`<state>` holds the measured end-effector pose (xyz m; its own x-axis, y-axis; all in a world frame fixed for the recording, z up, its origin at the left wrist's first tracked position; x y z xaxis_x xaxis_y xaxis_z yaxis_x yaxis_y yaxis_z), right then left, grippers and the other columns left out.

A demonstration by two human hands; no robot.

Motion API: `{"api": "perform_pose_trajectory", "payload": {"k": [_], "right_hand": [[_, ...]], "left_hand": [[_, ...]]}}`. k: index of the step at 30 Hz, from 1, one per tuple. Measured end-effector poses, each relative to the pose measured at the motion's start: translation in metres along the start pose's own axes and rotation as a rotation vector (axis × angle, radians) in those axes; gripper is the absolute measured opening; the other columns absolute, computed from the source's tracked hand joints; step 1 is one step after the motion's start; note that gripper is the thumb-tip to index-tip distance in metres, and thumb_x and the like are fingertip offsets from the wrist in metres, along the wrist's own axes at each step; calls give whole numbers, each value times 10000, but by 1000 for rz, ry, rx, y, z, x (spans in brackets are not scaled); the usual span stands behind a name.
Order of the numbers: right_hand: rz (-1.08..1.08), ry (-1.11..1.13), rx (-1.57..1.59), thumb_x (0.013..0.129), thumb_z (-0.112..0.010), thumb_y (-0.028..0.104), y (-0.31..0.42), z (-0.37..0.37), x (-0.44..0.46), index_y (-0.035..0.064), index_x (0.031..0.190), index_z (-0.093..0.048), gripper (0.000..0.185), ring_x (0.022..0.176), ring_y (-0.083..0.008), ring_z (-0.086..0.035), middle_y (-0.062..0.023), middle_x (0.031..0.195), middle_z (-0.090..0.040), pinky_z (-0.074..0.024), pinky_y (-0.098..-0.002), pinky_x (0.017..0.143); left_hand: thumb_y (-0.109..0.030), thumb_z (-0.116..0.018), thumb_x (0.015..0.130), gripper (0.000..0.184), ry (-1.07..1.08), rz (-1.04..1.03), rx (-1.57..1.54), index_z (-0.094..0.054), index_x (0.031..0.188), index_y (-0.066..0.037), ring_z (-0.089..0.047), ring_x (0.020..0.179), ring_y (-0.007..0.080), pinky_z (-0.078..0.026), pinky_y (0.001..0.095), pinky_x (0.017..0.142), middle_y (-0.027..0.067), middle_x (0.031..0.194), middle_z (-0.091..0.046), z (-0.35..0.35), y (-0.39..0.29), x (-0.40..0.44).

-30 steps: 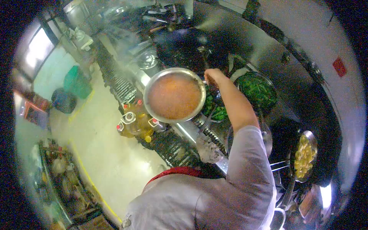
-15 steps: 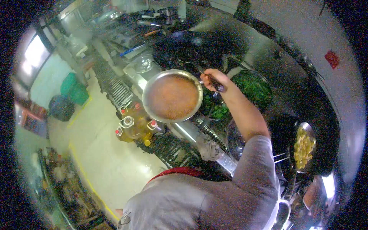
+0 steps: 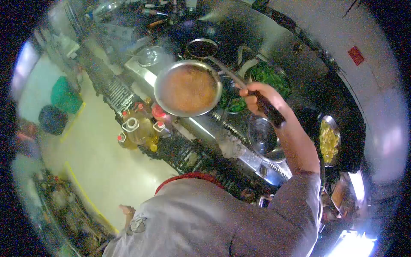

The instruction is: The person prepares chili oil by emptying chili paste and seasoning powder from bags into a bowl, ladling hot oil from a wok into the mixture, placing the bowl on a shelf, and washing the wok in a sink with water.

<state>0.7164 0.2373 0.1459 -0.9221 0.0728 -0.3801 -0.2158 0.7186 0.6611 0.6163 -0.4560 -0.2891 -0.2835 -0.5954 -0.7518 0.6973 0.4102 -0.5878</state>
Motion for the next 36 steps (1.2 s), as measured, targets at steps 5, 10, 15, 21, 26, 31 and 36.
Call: {"api": "perform_pose_trajectory", "payload": {"k": [5,10,15,21,26,31,36], "right_hand": [[51,-214,-110,882,-465,112,-41,-20,-34,-48,1225,-396,385,453,-77,-460,-49,801,-487,-392,-213,344],[-21,-445,-359,844,-518,88,-71,-31,-52,-12,1242,-404,426,460,-94,-478,-63,773,-530,-371,-223,367],[52,-521,-603,770,-603,95,-90,-36,-59,-25,1230,-404,516,472,-106,-497,-53,707,-542,-389,-238,405],[122,-510,-989,766,-580,87,-104,-4,-64,-17,1281,-379,563,498,-99,-497,-52,747,-545,-393,-253,432],[159,-535,-1304,766,-537,59,-107,0,-72,-33,1287,-371,554,548,-107,-524,-68,760,-556,-412,-257,480],[190,-467,-1369,774,-546,47,-96,7,-74,-49,1313,-318,593,547,-112,-518,-76,762,-554,-411,-258,484],[202,-429,-802,785,-600,46,-57,10,-51,-36,1333,-294,633,487,-118,-505,-63,721,-537,-380,-253,418]], "left_hand": [[-578,-349,879,732,197,-46,-5,-181,1432,-129,-347,1276,279,-180,465,1064,152,1415,-312,-37,-16,5],[-582,-331,885,789,324,-155,-3,-82,1439,-79,-294,1306,323,-189,415,1073,203,1444,-219,-82,-40,-45],[-561,-327,900,742,519,-405,106,-121,1425,-78,-284,1303,334,-175,428,1077,197,1450,-204,-125,-62,-115],[-527,-316,920,672,979,-623,224,-166,1416,-99,-305,1279,292,-132,428,1082,189,1348,-388,-178,-75,-215],[-588,-294,902,686,1292,-419,175,-229,1402,-122,-334,1256,247,-86,426,1084,162,1314,-437,-246,-57,-330],[-682,-252,856,749,1406,-53,17,-295,1381,-150,-399,1141,214,-51,436,1075,95,1246,-484,-316,-40,-362],[-654,-219,875,665,1375,76,-99,-307,1374,-225,-450,1050,203,-333,438,952,69,1165,-513,-312,-36,-382]]}}
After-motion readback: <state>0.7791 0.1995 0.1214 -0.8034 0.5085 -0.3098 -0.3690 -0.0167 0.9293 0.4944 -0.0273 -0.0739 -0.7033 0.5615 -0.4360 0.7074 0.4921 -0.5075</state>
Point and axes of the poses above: each hand's wrist, its own x-axis towards the middle knuckle, its own z-axis out of the back of the hand, y = z × x, the point moved 1 cm from there along x, towards the middle knuckle
